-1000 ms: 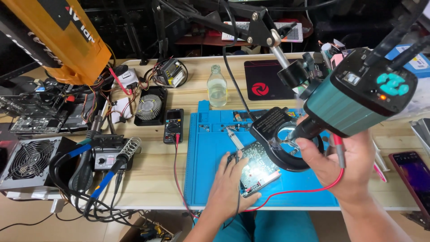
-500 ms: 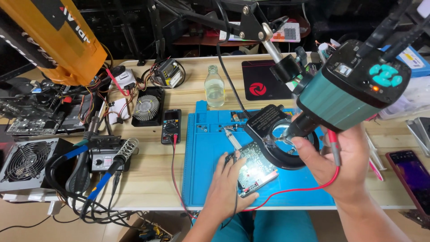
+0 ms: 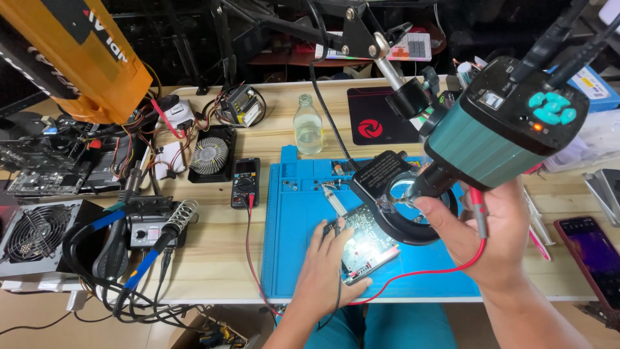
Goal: Testing a circuit board using a multimeter and applying material from a syringe under a magnifier
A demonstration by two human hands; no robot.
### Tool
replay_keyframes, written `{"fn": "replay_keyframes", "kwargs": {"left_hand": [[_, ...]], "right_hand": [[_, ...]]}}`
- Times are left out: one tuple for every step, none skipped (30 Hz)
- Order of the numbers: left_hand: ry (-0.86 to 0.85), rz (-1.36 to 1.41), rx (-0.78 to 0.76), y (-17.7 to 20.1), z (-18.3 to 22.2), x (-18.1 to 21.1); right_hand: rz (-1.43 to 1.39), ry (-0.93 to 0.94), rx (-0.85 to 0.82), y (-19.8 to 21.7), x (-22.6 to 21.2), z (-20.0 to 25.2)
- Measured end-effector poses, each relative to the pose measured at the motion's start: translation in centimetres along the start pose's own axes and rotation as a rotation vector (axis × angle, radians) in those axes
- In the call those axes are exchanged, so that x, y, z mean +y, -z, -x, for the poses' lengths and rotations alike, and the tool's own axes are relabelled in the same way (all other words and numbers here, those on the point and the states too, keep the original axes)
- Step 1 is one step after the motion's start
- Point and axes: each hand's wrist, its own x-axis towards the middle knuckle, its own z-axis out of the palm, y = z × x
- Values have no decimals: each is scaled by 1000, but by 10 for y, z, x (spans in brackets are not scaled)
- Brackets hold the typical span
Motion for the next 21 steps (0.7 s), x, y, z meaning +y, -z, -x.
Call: {"fn": "replay_keyframes", "kwargs": {"left_hand": [[1, 0, -1, 0, 0, 1], [13, -2, -9, 1, 0, 1], [26, -4, -16, 1, 0, 2], [26, -3, -17, 1, 0, 2], [30, -4, -22, 2, 0, 3], [34, -4, -26, 2, 0, 3], [34, -4, -27, 2, 0, 3], [36, -6, -31, 3, -1, 4], [38, -8, -35, 3, -1, 4], [38, -8, -36, 3, -2, 4], [45, -7, -41, 4, -1, 5], [53, -6, -46, 4, -1, 5], [52, -5, -48, 4, -1, 5], [64, -10, -55, 4, -2, 5], [76, -16, -61, 4, -2, 6], [76, -15, -63, 3, -1, 5], [69, -11, -58, 4, -1, 5], [63, -6, -54, 4, -1, 5], [64, -6, -55, 4, -1, 5], [63, -6, -54, 4, -1, 5], [61, -7, -53, 4, -2, 5]], "right_hand": [[0, -1, 0, 0, 0, 0], [0, 3, 0, 0, 1, 0], [0, 8, 0, 0, 1, 0], [1, 7, 1, 0, 1, 1], [2, 17, 4, 0, 1, 1], [3, 26, 7, 0, 1, 1], [3, 25, 7, 0, 2, 1], [-10, 28, 8, 0, 3, 1], [-21, 31, 8, 0, 4, 1], [-21, 31, 9, 0, 4, 1], [-32, 28, 7, 0, 4, 1], [-43, 25, 5, 0, 4, 1], [-41, 24, 5, 0, 5, 1], [-45, 23, 2, 0, 5, 1], [-50, 22, -1, 0, 6, 2], [-48, 21, 0, 1, 6, 2], [-50, 3, 1, 1, 6, 3], [-52, -16, 2, 1, 6, 3], [-52, -17, 1, 1, 7, 3], [-56, 0, -2, 2, 9, 4], [-59, 17, -4, 2, 10, 4]]}}
